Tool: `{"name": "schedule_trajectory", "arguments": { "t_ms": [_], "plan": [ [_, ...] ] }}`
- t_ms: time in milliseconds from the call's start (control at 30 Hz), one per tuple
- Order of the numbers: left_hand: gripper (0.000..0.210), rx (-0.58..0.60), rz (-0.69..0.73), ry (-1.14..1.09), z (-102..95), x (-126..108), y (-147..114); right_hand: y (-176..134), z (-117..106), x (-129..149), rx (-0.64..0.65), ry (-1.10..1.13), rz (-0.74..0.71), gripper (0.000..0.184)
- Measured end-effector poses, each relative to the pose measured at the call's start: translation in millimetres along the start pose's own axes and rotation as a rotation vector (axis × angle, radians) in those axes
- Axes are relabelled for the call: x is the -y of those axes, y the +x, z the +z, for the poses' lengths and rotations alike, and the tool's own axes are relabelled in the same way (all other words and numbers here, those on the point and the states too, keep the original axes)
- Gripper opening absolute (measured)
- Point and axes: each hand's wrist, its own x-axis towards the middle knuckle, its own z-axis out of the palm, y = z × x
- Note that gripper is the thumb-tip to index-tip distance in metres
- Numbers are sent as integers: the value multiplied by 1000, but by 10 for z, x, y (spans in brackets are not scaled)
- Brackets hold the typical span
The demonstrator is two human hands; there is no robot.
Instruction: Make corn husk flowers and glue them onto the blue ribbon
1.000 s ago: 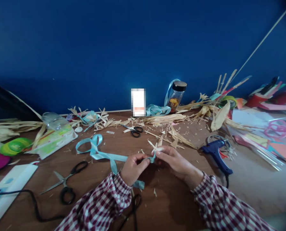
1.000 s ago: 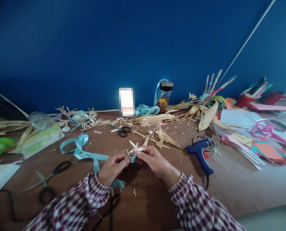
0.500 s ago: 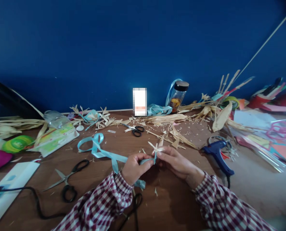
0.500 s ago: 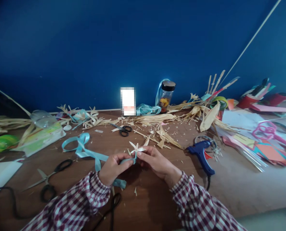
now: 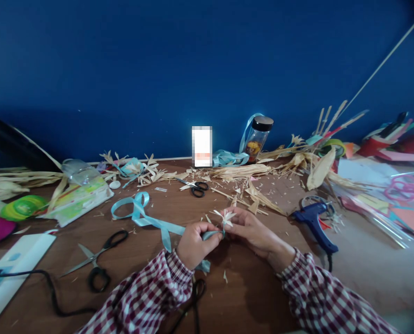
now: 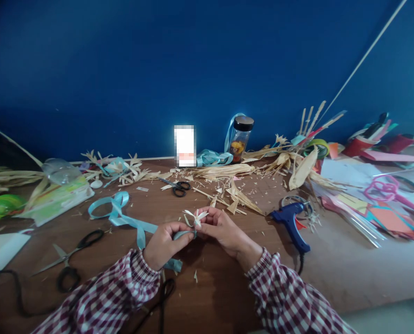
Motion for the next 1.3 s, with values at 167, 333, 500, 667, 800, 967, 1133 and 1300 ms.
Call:
{"name": "schedule_trajectory", "arguments": {
  "t_ms": [167, 333, 500, 667, 800, 967, 1133, 1300],
  "plan": [
    [22, 1, 3, -54, -11, -6, 9, -3, 2, -1, -43, -18, -10, 43],
    [24, 5, -11, -63, -8, 11, 21, -5, -2, -7, -74, -51, 15, 49],
    [24, -5, -10, -56, -2, 38, 21, -10, 6, 2, -83, -67, 3, 48],
    [24, -11, 7, -34, -8, 43, 18, -6, 13, 7, -65, -63, -1, 49],
    [23, -17, 12, -24, -14, 28, 16, -7, 17, 10, -60, -73, 2, 50],
    [23, -54, 34, 57, -8, 6, 0, -1, 9, 0, -72, -141, -27, 48],
    [21, -60, 133, 333, -72, -30, -21, 7, -25, -21, -129, -424, -167, 46],
    [26, -85, 247, 754, -185, -94, -68, 4, -77, -18, -160, -570, -194, 45]
  ]
}}
